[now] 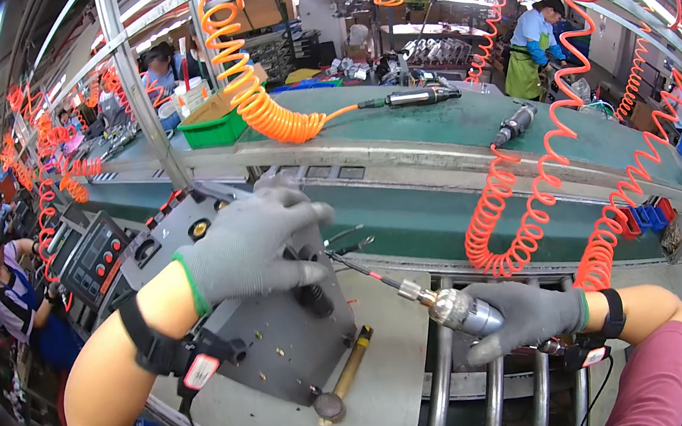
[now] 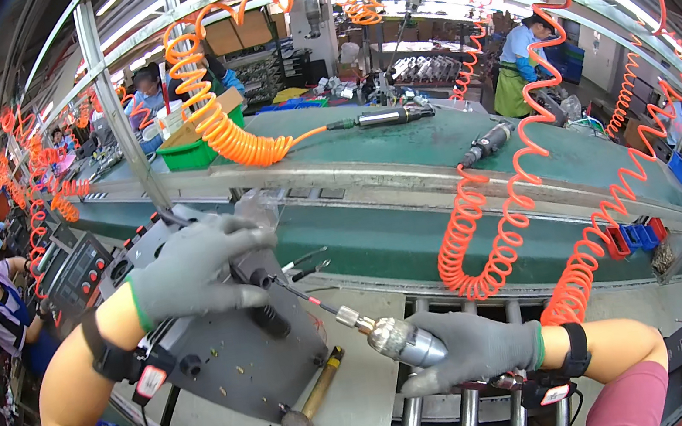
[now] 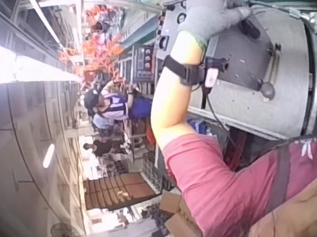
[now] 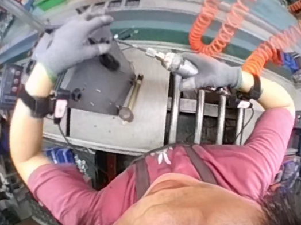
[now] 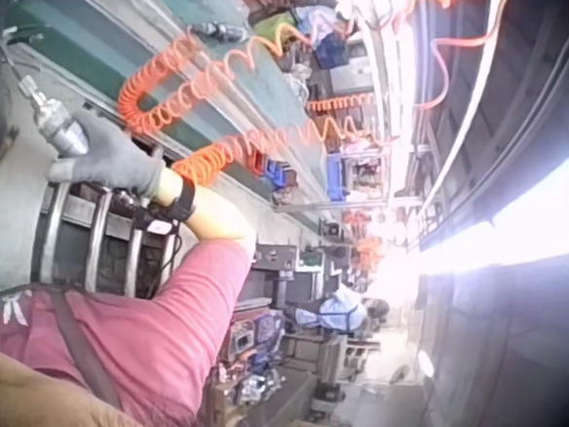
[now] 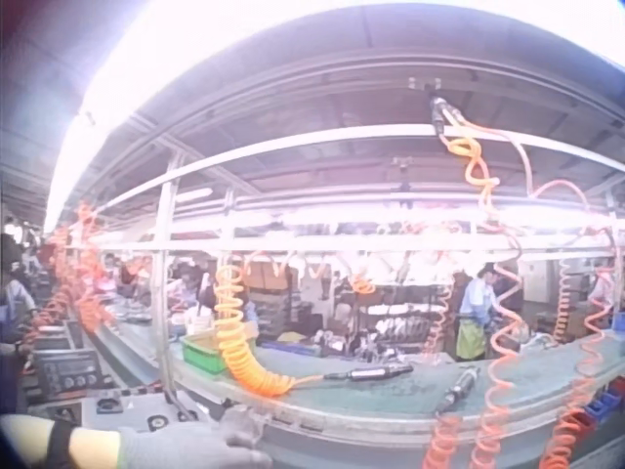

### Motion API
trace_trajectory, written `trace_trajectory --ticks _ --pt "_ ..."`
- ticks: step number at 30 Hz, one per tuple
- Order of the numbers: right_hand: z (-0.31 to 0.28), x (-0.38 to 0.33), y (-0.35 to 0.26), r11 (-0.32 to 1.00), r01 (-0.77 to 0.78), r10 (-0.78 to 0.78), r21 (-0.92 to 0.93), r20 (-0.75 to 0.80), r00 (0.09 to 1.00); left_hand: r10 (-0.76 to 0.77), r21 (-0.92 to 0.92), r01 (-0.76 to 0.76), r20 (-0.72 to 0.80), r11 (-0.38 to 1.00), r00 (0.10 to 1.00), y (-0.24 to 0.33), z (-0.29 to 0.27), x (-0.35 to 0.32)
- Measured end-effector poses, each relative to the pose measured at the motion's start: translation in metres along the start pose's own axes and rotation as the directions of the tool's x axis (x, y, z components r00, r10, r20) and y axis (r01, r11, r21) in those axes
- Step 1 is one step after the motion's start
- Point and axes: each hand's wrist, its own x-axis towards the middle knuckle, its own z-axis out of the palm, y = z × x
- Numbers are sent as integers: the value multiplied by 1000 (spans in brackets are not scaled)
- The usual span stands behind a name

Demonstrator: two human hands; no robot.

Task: Assembling a welding machine on a production line using an air screwdriver and hammer

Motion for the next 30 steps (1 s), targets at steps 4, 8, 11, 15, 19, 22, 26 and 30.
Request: trace_trajectory --ticks 4,8,11,15,19,22,26,30 --pt "19 -27 2 996 58 -55 -63 48 997 73 91 -95 218 991 973 63 -15 -41" --pt "51 -36 22 962 200 -164 -184 192 968 45 -37 -35 322 999 946 105 -3 -111" --pt "93 -27 71 927 261 -179 -271 293 939 -237 -130 319 427 939 873 119 33 -177" --pt "160 0 123 898 293 -172 -329 352 920 -541 -261 686 454 679 708 125 137 -273" --pt "240 58 154 804 371 -149 -465 447 882 -718 -62 766 306 640 625 113 236 -338" --pt "284 94 159 816 301 -36 -494 475 879 -720 -150 727 108 670 686 96 214 -316" --pt "312 128 141 784 199 83 -587 417 905 -852 -796 377 -305 473 425 70 143 -252" --pt "317 144 114 700 148 103 -699 304 947 -848 -908 -22 -400 419 346 50 123 -215"
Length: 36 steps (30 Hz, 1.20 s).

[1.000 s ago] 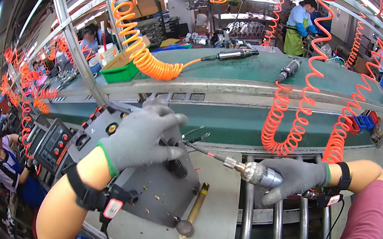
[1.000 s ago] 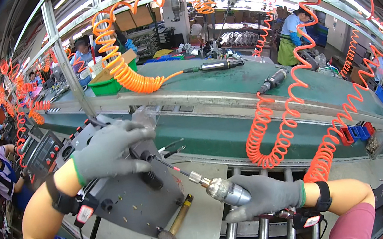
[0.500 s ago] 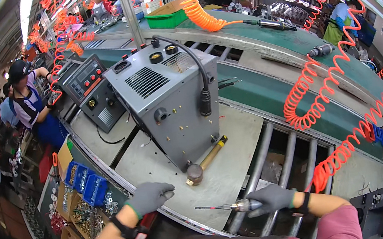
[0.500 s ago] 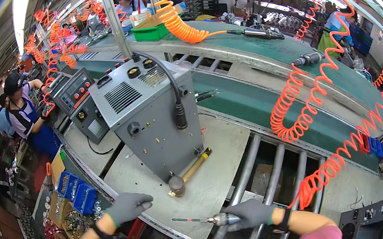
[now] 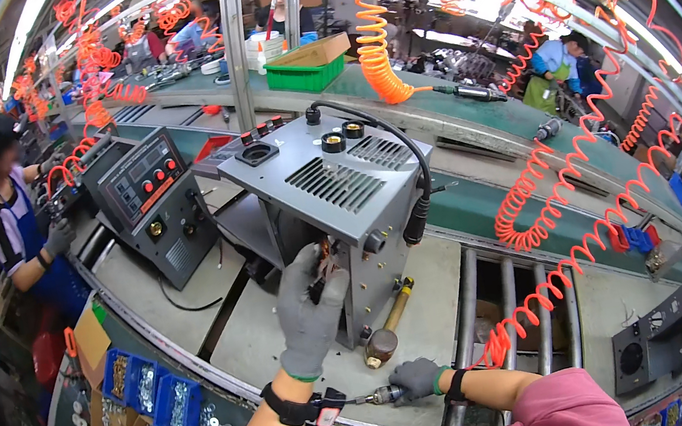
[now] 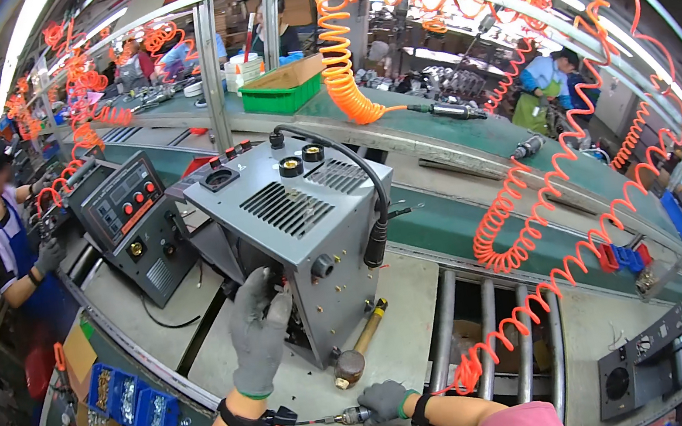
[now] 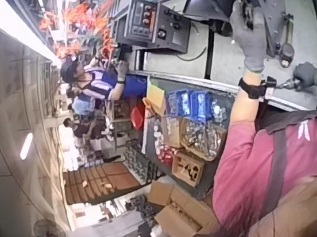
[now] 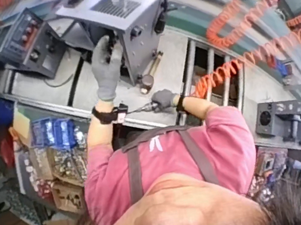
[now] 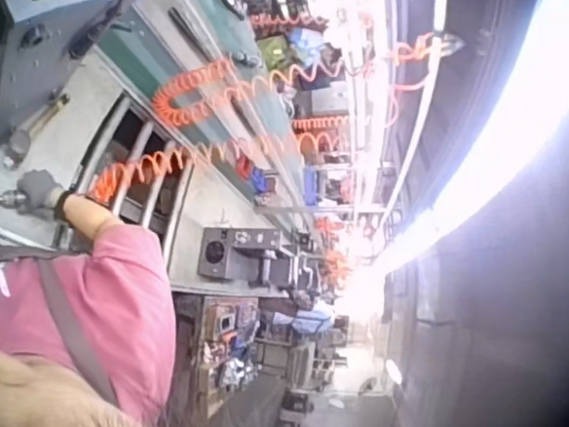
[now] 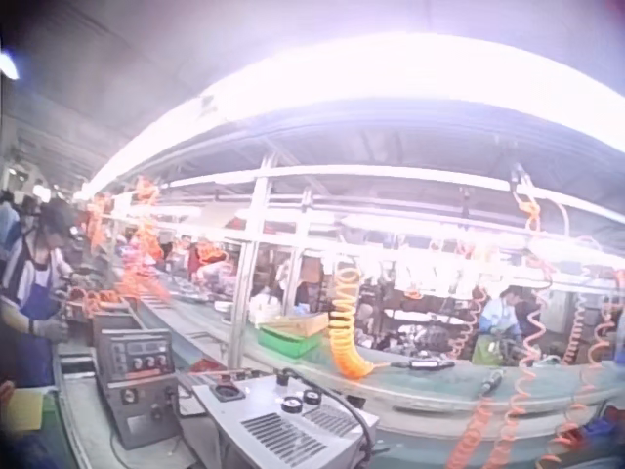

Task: Assembling a welding machine on a production line using an air screwdriver and hammer

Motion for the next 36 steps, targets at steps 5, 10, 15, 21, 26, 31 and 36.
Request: trace_trajectory --ticks 5,10,15,21,26,31,36 --pt "-110 -43 -40 937 53 221 344 -706 673 -27 -255 101 278 962 960 2 13 16" --pt "-231 -61 -86 981 82 168 176 -981 98 73 -285 -22 171 958 982 -4 16 28" --pt "-243 -44 -89 997 23 -80 -78 -995 57 113 -347 -38 199 937 973 -6 19 36" --pt "-255 -42 -69 939 -169 -296 -300 -954 49 94 -326 -5 255 945 962 -1 13 43" --pt "-275 -42 -67 895 -178 -384 -410 -909 159 161 -172 -113 294 978 942 -2 7 49" --pt "-281 -40 -68 853 -282 -433 -439 -897 88 150 -117 -111 415 987 897 10 -1 59" --pt "-273 -38 -64 839 -359 -413 -408 -908 67 237 -71 -226 249 971 939 6 13 54"
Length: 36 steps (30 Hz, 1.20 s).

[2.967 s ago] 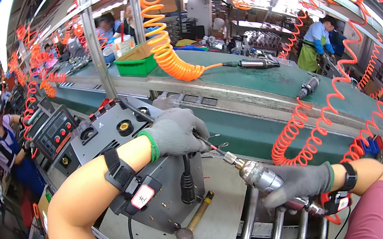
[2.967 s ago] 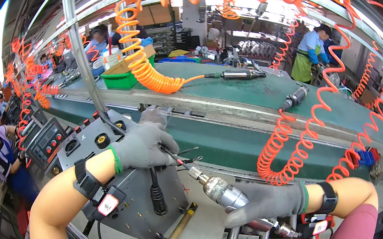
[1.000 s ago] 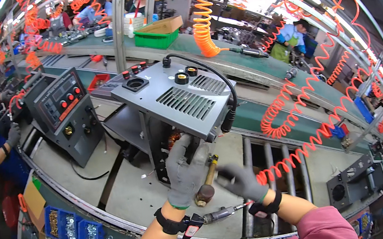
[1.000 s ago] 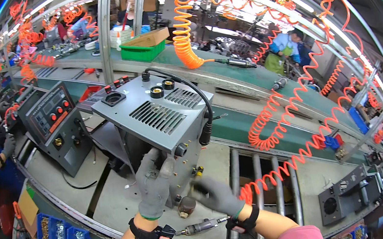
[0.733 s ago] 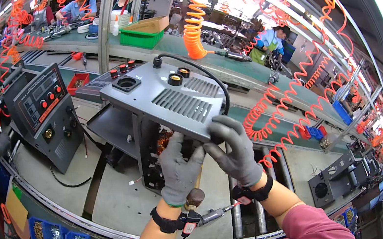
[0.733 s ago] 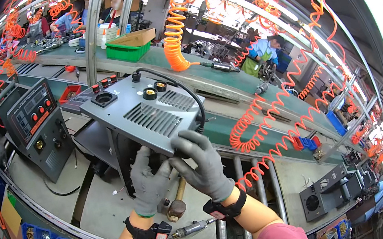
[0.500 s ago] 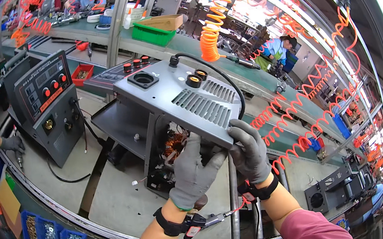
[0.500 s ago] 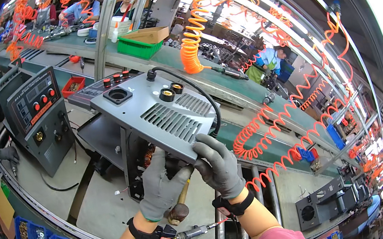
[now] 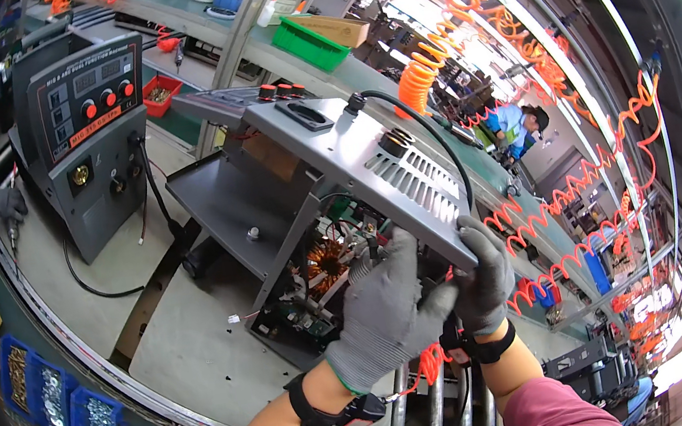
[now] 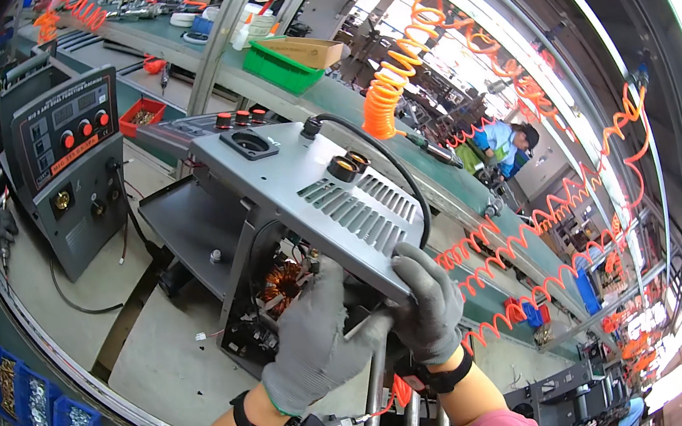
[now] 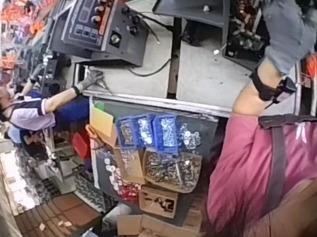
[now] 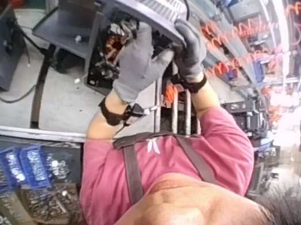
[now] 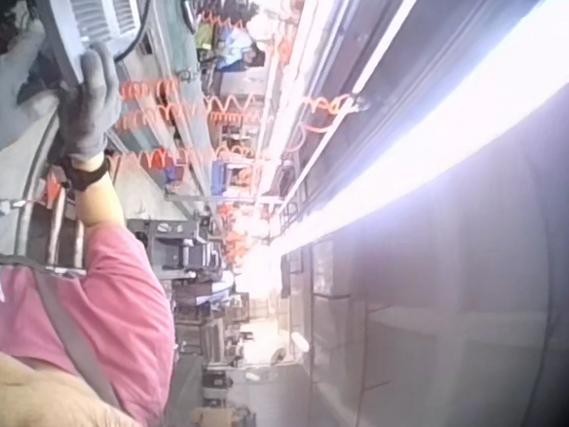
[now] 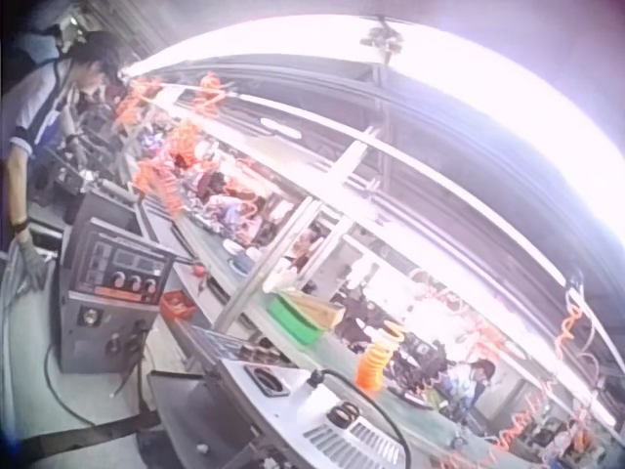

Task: Assembling a welding machine on a production line using an air screwdriver and hammer

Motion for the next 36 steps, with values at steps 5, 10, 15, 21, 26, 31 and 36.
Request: trace_trajectory --ticks 5,10,15,21,26,31,36 --pt "6 -14 -8 931 -206 207 302 28 978 -83 -495 42 -61 868 995 3 10 2" --pt "12 -14 -12 843 -271 312 466 -13 950 -65 -360 18 -119 933 991 1 10 4" --pt "9 -14 -7 924 -259 274 281 -15 962 -237 -440 175 -89 881 967 -5 10 -13" --pt "7 -8 3 876 -270 291 399 9 957 -104 -352 27 -203 936 974 -13 28 -22" --pt "-3 4 10 910 -257 245 327 79 966 -64 -212 10 -248 977 967 -2 31 -30" --pt "-3 12 31 926 -147 110 346 126 986 -15 100 42 -259 994 966 -1 45 -31" --pt "11 21 26 739 -381 284 556 255 924 157 386 3 -382 922 911 -12 58 -23"
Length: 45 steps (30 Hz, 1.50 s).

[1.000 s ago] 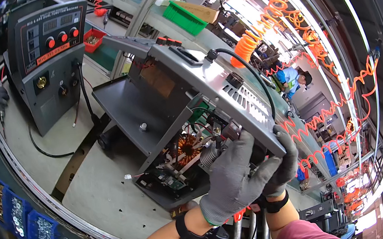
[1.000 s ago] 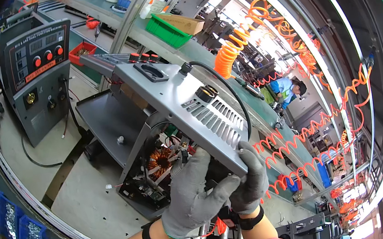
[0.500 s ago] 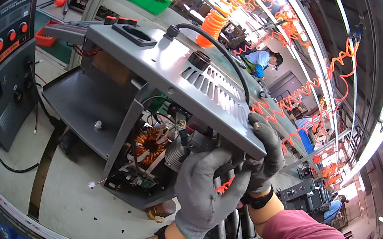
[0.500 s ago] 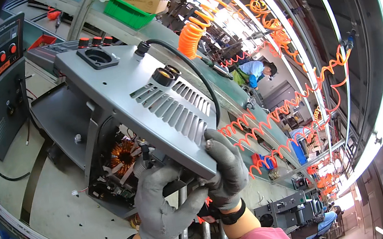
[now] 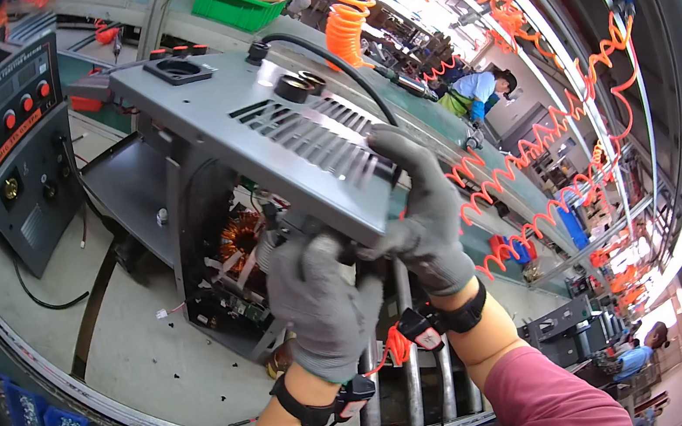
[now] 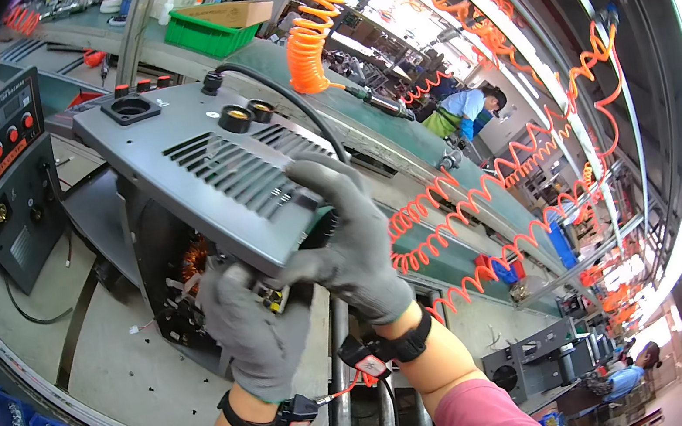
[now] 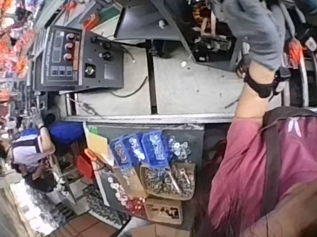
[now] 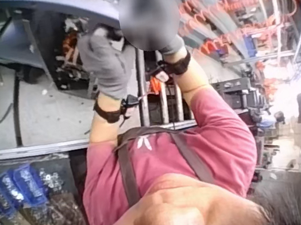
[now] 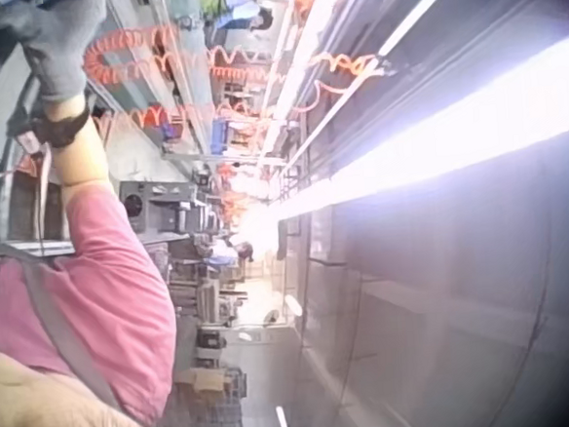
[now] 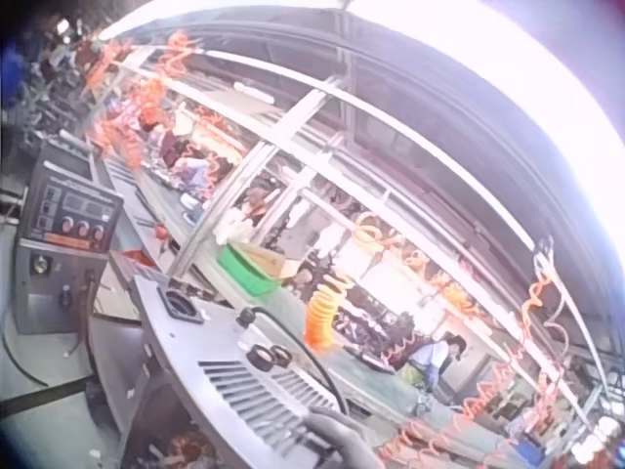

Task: Assembling a welding machine on a production line using an air screwdriver and hammer

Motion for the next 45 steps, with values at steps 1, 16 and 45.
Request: trace_trajectory --ticks 1,16,45 --pt "0 -1 -2 999 -32 32 -11 15 999 29 -4 -29 -39 1000 999 2 1 3" --pt "27 -83 11 874 -253 399 414 -317 860 -273 -241 331 243 912 931 21 -40 41" --pt "129 -76 -2 975 -218 133 -39 -688 713 -281 -271 336 222 902 934 54 -13 6"
